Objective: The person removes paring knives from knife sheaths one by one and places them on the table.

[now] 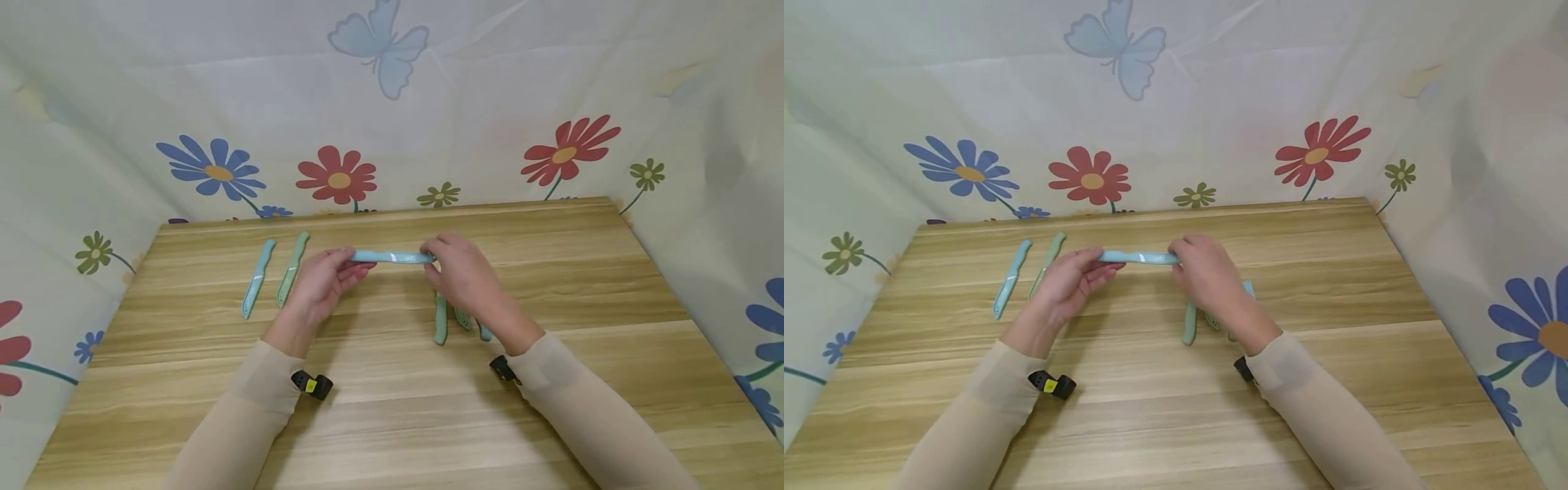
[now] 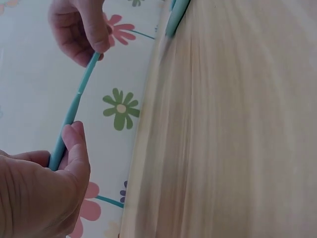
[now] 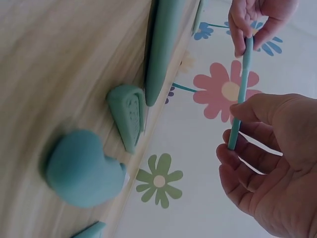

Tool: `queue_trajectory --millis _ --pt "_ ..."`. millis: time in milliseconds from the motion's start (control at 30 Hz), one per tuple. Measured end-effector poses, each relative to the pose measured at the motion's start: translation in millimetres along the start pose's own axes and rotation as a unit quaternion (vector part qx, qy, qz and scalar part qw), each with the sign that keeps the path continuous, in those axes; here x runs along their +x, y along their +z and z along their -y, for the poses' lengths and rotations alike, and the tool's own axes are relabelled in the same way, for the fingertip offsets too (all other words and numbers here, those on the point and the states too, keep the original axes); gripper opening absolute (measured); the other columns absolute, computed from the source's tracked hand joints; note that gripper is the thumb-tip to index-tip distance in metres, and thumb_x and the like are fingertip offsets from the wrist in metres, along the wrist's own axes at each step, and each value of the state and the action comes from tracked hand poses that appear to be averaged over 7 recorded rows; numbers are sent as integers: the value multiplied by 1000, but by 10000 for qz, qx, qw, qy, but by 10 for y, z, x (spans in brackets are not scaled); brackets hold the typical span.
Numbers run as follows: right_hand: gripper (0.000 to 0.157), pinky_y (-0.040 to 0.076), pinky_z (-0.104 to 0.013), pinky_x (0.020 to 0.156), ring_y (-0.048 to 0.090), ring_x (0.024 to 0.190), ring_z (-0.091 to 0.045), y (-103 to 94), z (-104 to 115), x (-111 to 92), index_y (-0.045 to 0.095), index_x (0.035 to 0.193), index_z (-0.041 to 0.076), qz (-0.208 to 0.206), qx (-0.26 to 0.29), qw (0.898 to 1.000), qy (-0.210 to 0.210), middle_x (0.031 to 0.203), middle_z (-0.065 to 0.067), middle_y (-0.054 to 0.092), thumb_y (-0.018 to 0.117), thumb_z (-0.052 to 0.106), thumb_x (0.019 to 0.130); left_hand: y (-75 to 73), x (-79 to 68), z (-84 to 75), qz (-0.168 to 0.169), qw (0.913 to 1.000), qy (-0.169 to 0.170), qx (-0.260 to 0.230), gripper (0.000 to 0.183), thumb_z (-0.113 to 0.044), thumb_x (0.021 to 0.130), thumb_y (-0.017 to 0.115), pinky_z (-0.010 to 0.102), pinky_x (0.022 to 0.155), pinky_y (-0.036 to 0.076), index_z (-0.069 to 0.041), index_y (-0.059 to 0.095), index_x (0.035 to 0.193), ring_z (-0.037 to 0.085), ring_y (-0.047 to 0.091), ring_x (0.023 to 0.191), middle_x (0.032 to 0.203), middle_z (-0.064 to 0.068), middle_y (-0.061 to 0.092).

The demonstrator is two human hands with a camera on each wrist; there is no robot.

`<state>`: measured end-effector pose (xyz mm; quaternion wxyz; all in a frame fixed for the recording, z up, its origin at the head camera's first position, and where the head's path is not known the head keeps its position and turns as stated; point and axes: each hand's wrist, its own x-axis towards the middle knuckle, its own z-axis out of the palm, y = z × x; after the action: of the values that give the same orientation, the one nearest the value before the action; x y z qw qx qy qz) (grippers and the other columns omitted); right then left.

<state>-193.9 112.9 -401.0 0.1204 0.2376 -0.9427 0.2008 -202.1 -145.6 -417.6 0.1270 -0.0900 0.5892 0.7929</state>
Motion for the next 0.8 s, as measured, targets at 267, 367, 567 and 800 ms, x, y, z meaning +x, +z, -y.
queue_trajectory --millis 267,367,567,800 --pt "24 55 -44 94 65 106 -29 -62 -68 -41 76 119 3 0 -75 9996 -276 112 -10 72 77 9 95 61 -97 71 55 9989 -125 -454 37 -21 113 56 36 101 55 6 51 137 31 70 121 123 20 73" --pt "24 55 -45 94 65 107 -29 -73 -95 -57 76 119 3 2 -81 9992 -394 112 -10 72 78 10 96 75 -115 101 24 9980 -148 -616 37 -19 113 55 38 104 53 7 51 138 27 73 115 121 19 74" --pt "24 55 -45 92 65 104 -29 -74 -142 -94 77 116 2 -25 -19 9978 -657 109 -10 71 81 11 95 101 -149 148 49 9965 -198 -814 28 -16 112 55 44 110 49 5 56 130 28 74 112 120 20 74" --pt "24 55 -44 89 64 101 -29 -58 -190 -140 77 116 1 36 -17 9963 -853 108 -9 70 81 10 95 112 -161 208 79 9949 -289 -965 26 -15 111 55 47 113 45 5 55 128 29 74 113 117 20 74"
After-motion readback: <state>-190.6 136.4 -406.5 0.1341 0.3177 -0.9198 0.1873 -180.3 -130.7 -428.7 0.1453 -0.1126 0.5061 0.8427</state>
